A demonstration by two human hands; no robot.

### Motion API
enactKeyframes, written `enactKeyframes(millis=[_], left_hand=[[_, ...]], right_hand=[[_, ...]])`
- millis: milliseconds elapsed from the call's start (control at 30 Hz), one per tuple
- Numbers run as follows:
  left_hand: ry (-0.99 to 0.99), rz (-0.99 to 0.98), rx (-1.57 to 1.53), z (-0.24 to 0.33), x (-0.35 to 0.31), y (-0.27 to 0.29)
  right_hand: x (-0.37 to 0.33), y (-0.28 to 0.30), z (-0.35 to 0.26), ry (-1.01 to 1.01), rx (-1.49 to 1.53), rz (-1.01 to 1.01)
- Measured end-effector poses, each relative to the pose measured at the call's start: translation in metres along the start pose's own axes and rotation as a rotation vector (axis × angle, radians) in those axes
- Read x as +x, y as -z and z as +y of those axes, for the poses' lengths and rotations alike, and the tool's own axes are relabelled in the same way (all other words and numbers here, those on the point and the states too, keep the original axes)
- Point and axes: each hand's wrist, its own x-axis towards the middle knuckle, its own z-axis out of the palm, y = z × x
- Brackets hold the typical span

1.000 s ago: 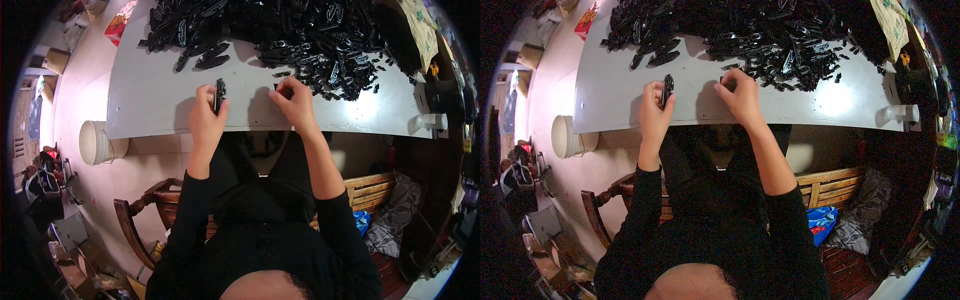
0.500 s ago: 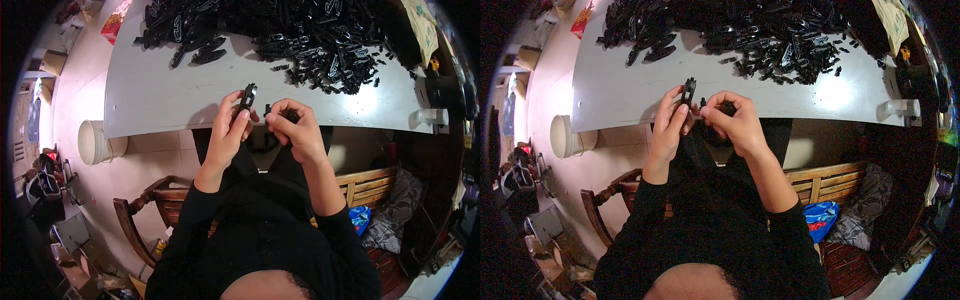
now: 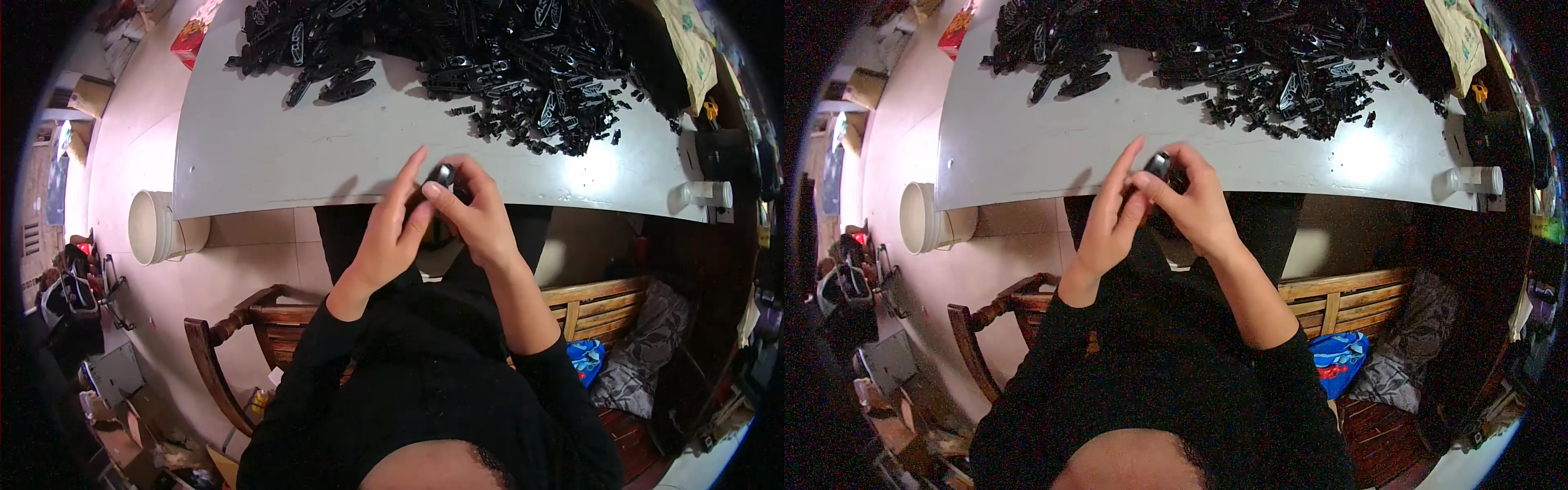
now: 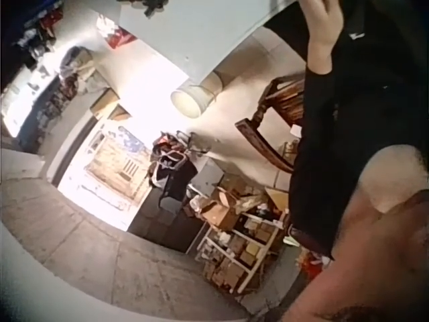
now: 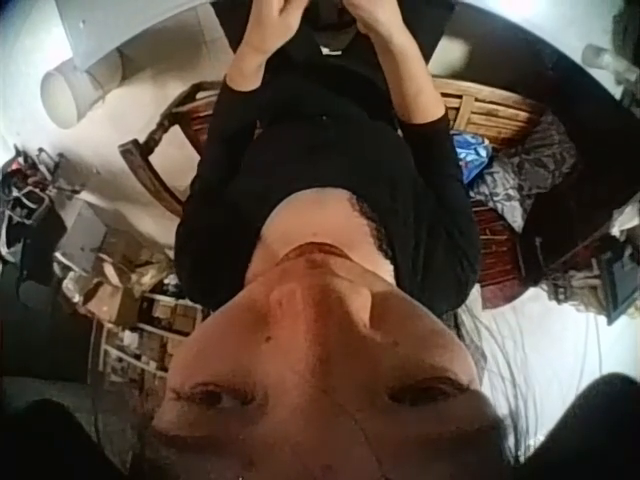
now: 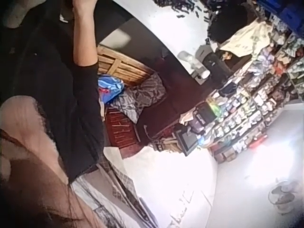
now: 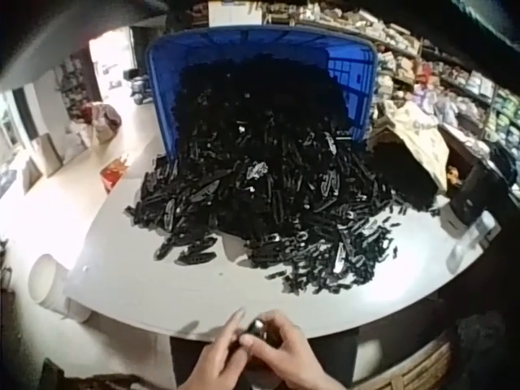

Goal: Assembling small black plastic components by hand at a workstation.

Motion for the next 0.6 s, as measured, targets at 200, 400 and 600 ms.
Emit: enactKeyframes(millis=[200,400,600], left_hand=[[0.091,-0.098,0.086,-0.006,-0.003,0.0],[-0.298,0.134,0.839,-0.03,0.055,0.045],[-0.263,0.379,1.445,-0.038,0.09,0.079]], right_hand=[[0.001,0.02,0.005,-0.268,0.026,-0.265],[0.022,0.051,0.027,-0.233,0.213,-0.006],[0.088,0.034,0.0,0.053,-0.801,0.004]])
